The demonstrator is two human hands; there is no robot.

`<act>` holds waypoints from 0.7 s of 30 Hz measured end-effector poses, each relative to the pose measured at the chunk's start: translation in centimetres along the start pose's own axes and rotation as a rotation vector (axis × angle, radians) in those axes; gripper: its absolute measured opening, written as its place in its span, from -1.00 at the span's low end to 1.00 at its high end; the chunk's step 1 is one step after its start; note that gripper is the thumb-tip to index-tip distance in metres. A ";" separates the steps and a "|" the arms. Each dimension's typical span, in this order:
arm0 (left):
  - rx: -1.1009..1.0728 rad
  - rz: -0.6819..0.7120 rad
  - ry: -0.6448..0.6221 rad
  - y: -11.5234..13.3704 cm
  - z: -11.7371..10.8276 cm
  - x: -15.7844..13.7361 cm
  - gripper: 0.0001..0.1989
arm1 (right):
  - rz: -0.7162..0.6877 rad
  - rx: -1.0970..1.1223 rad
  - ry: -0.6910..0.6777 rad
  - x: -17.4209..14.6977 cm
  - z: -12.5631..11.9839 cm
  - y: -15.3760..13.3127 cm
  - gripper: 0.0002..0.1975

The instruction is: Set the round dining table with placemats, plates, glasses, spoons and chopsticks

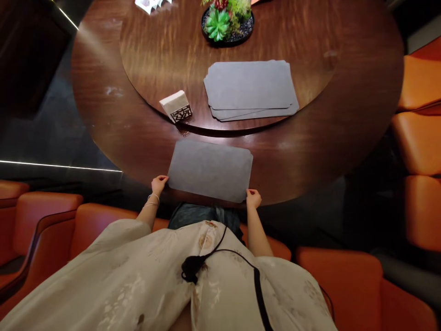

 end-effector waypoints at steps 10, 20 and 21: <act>0.018 0.094 -0.118 -1.8 -1.1 2.4 -0.80 | 0.070 0.094 0.101 -0.5 2.3 1.8 -0.69; 0.024 0.122 -0.097 -3.2 -0.7 3.5 -0.76 | 0.082 0.195 0.152 -1.0 3.4 2.7 -0.70; 0.017 0.117 -0.092 -3.1 -0.8 3.5 -0.77 | 0.087 0.198 0.149 -1.0 3.4 2.7 -0.70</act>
Point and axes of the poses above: each hand's wrist, its own x-axis towards the middle knuckle, its own z-axis out of the palm, y = z × x, the point moved 5 cm from there along x, towards the middle knuckle, and after that the axes turned 5 degrees about x, right-handed, at the moved point
